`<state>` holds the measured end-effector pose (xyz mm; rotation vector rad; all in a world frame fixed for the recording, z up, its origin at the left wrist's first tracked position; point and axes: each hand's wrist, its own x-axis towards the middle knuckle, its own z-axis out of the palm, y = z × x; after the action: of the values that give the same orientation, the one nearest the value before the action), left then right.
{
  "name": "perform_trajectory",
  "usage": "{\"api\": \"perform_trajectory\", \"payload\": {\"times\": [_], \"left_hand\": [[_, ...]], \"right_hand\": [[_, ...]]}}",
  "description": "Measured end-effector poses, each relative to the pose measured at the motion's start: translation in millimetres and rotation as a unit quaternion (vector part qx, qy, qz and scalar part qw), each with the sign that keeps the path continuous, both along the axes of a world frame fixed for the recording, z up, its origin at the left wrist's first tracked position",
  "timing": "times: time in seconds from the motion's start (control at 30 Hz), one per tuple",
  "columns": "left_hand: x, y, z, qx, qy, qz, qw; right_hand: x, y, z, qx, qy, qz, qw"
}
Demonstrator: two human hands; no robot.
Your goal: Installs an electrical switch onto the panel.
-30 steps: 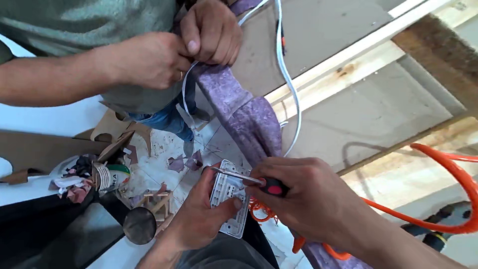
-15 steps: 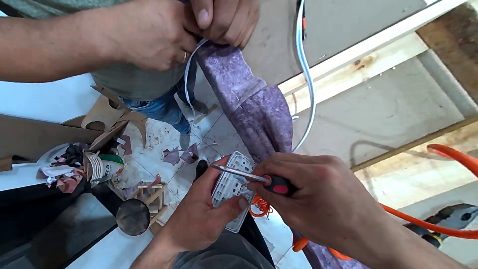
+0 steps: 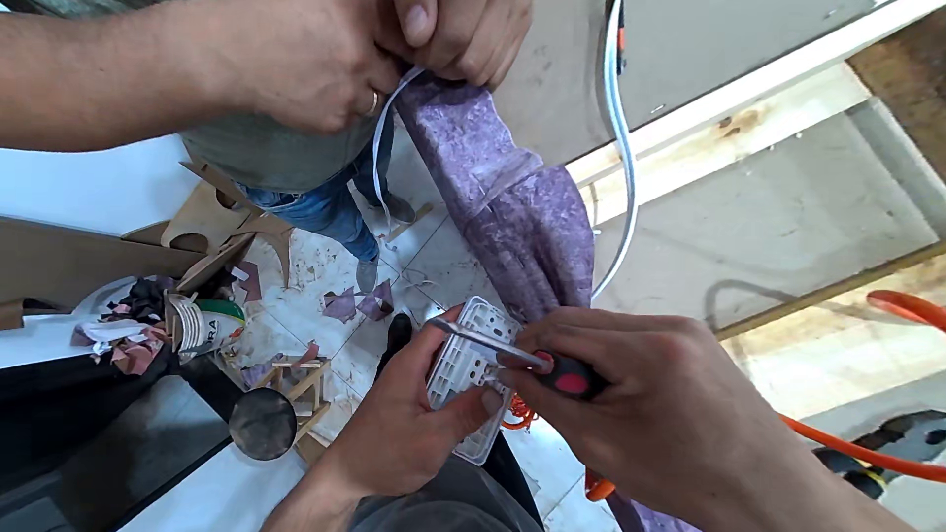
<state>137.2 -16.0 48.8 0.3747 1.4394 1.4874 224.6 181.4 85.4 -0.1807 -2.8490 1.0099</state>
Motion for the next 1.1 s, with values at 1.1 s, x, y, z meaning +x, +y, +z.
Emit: {"api": "perform_trajectory", "payload": {"times": [1.1], "left_hand": [[6.4, 14.3, 3.9, -0.037, 0.171, 0.106, 0.979]], "right_hand": [[8.3, 5.6, -2.9, -0.104, -0.007, -0.080, 0.991]]}}
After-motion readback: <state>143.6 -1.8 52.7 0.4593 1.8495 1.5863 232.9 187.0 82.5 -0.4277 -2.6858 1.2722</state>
